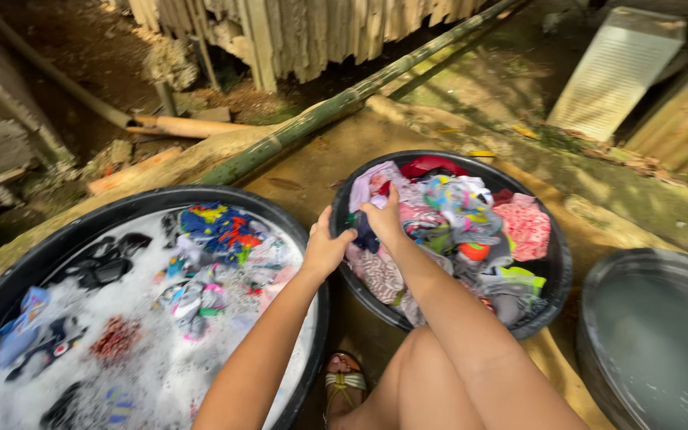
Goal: The person washes clothes by hand in a tub of soapy water, scrubbing various garments such as shirts and tie-dye fabric before placing them into an adjacent basin.
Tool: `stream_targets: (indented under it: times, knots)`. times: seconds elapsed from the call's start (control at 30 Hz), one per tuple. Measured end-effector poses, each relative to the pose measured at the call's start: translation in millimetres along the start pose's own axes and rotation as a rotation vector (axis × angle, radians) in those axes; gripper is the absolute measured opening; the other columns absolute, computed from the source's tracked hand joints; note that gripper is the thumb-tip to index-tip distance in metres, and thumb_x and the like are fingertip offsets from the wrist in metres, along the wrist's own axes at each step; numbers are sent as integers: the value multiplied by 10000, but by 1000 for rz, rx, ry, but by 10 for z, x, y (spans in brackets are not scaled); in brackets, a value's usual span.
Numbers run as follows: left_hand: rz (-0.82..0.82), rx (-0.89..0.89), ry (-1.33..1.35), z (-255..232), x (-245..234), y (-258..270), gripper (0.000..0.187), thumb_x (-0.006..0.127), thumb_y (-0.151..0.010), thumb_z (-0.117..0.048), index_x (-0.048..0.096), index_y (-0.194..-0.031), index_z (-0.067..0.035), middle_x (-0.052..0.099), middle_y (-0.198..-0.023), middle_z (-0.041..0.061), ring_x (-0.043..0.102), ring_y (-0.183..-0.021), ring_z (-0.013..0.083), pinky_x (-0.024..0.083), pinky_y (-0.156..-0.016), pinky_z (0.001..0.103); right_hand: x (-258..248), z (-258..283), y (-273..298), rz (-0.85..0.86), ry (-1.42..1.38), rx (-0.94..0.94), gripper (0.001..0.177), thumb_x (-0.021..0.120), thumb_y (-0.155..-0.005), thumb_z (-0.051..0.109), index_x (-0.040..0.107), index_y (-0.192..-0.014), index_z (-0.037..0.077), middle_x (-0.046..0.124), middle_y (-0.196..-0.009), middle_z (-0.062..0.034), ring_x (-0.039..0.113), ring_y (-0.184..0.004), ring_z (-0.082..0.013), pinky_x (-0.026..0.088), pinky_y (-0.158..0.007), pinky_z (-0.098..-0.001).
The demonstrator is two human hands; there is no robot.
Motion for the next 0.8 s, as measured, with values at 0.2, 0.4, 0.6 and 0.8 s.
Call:
stream_targets:
  times: [0.2,0.4,0.6,0.8]
  knots:
    - [-197,-153,-194,1270,-1493,380,926,778,-764,-288,349,-1560,-86,494,-1434,261,548,-1247,392,432,-1060,433,1829,29,808,368,133,97,1066,807,-775,198,170,-1626,126,400,-1554,-286,409,-1452,-359,343,-1160,-402]
    - [-250,-304,-249,2079,-2169,347,874,722,-771,-210,353,-1561,-158,492,-1435,219,586,-1213,381,474,-1036,427,3436,-1014,966,576,125,50,983,762,-777,82,245,-1612,143,480,-1524,-255,522,-1383,-335,444,-1097,-395]
    - [-324,-275,-283,2488,-2292,172,861,729,-788,-130,334,-1553,-131,429,-1478,245,501,-1318,430,432,-1094,434,3898,-1581,1242,697,424,138,857,695,-865,166,204,-1563,90,750,-1124,-210,718,-1057,-342,526,-971,-429]
    - [-80,-411,-428,2569,-2154,407,966,685,-759,-28,247,-1594,-234,299,-1572,209,374,-1397,438,369,-1151,445,3659,-1701,2350,1141,1221,-96,262,636,-927,192,773,-1131,98,737,-1159,-147,702,-1094,-322,550,-913,-442]
Point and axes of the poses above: each hand's wrist, its own y-axis away from the middle knuckle, its own x-axis out of the palm, z = x × y, the point moved 10 cm from there along -y, towards the middle knuckle
